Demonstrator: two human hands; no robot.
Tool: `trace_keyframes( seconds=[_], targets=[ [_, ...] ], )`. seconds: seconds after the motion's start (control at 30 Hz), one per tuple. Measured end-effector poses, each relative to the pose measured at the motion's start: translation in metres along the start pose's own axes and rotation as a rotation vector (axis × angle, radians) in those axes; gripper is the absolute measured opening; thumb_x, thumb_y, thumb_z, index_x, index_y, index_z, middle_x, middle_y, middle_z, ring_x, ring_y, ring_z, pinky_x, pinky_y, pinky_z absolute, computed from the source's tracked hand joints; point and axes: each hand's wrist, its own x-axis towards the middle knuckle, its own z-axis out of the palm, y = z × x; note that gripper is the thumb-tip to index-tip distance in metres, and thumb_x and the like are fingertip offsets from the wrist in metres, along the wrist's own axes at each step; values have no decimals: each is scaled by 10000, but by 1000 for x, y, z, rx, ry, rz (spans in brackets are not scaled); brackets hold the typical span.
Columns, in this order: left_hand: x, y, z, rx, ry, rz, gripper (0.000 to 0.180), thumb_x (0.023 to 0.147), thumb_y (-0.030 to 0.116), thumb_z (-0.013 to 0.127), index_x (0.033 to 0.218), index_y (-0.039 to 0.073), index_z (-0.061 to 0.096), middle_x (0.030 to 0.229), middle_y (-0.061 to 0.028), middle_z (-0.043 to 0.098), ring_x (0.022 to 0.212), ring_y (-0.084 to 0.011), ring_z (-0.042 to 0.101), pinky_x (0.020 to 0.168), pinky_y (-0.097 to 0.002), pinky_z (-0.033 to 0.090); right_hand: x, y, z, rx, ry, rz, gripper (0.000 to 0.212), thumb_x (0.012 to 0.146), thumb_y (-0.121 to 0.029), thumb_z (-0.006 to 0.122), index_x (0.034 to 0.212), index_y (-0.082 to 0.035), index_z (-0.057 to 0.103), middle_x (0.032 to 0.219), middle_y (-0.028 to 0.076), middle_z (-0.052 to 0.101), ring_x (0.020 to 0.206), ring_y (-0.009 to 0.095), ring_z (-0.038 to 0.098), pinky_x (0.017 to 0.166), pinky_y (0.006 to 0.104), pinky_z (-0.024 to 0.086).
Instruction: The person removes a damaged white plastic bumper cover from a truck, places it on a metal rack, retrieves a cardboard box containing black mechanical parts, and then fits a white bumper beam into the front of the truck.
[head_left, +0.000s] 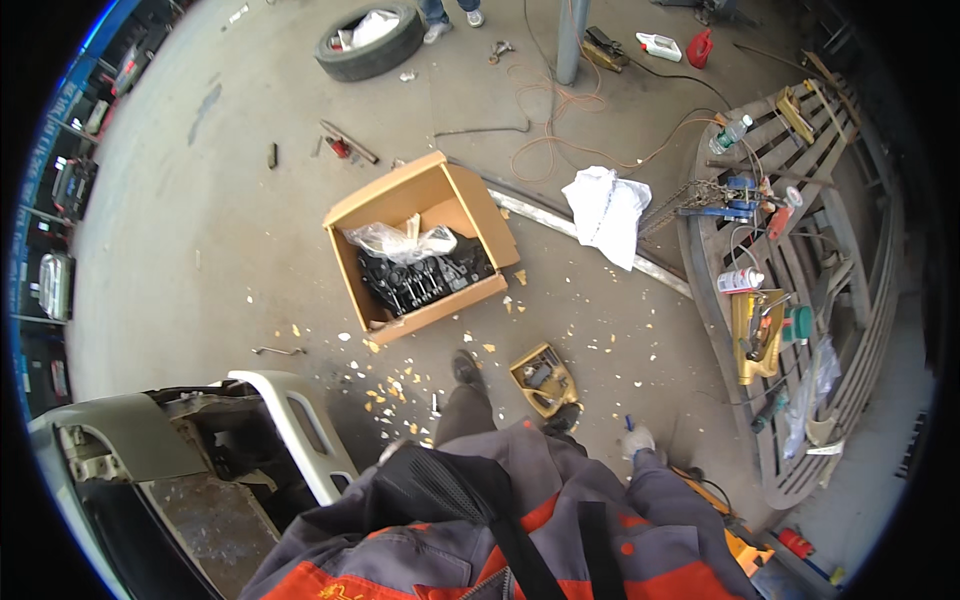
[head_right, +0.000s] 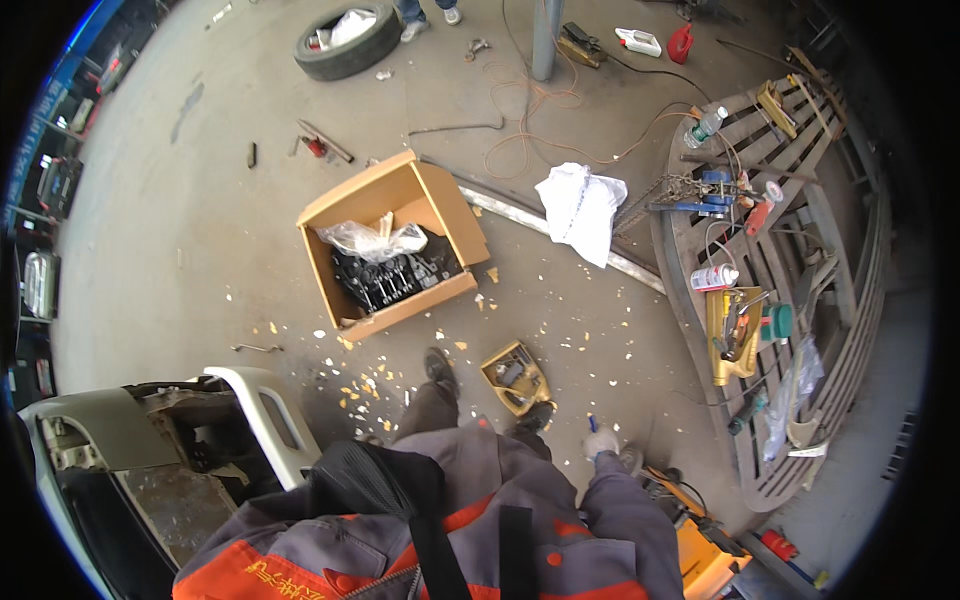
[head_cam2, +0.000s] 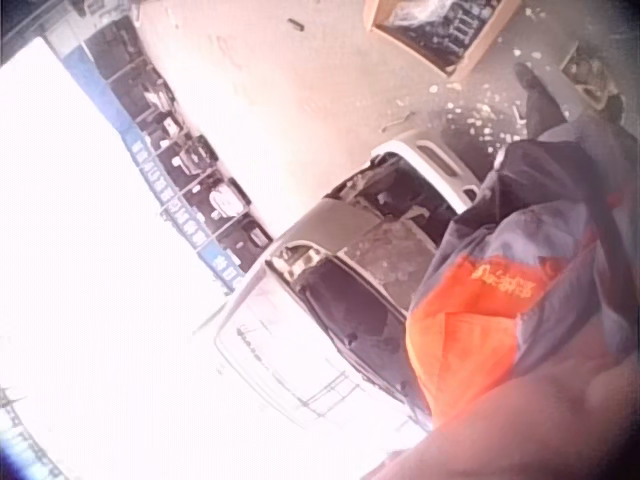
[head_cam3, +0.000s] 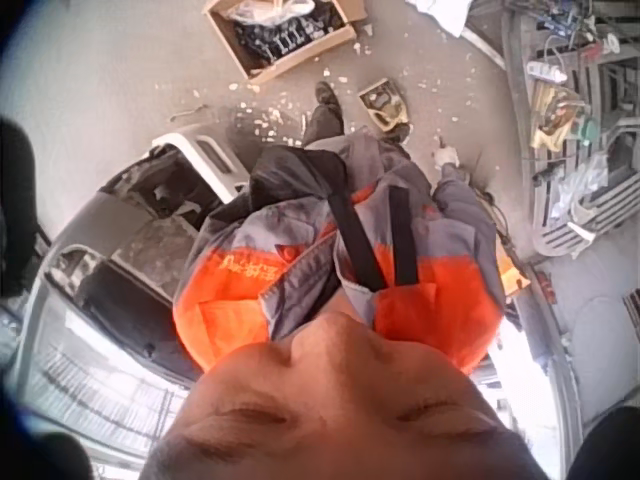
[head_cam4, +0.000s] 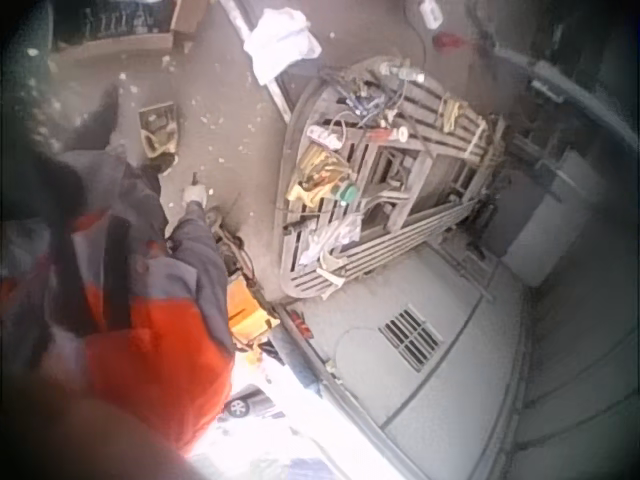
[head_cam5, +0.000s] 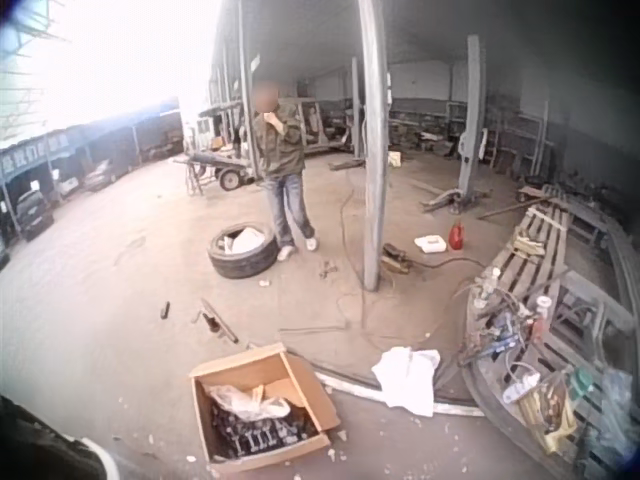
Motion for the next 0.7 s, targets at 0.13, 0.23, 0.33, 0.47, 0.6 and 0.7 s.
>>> trace_keyframes(
  seconds=[0.13,0.23,0.33,0.47,0.6,0.7],
  targets=[
    [51,-15,-29,-53,2,60,446,925,350,672,1210,7,674,1082,-170,735,1001,-290,703,894,-394,540,-31,-52,-3,134,-17,52,355,864,-314,651,1092,-54,731,932,248,731,928,414,717,797,487,568],
    [84,-26,-70,-179,62,81,449,923,352,673,1209,5,675,1087,-173,736,1007,-294,704,900,-397,540,-42,-80,14,75,87,27,317,834,-292,705,1030,-45,742,844,201,735,792,365,725,706,432,556],
    [100,-28,-90,-485,114,-9,444,913,306,683,1230,-5,668,1160,-195,724,1117,-286,685,962,-388,517,-44,-107,8,133,153,-18,296,830,-281,699,980,-29,741,790,195,725,762,346,720,703,419,556],
    [85,-15,-116,-341,52,-54,488,937,351,621,1282,7,641,1218,-209,700,1158,-310,664,991,-394,500,-59,-177,-34,378,12,2,251,845,-240,673,910,-2,718,734,170,703,622,285,674,641,391,536],
    [70,-15,-111,-200,29,-47,498,923,384,624,1273,32,658,1251,-216,683,1219,-335,633,1033,-401,479,-33,-196,-50,334,-31,-10,288,849,-274,659,903,1,724,732,170,709,623,287,678,609,414,534],
    [56,-6,-103,-267,44,-107,482,923,384,629,1248,32,676,1240,-208,692,1212,-324,641,1019,-398,489,4,-185,-44,-32,126,-198,396,846,-359,653,909,24,731,751,196,720,725,354,729,664,460,573]
  ],
)
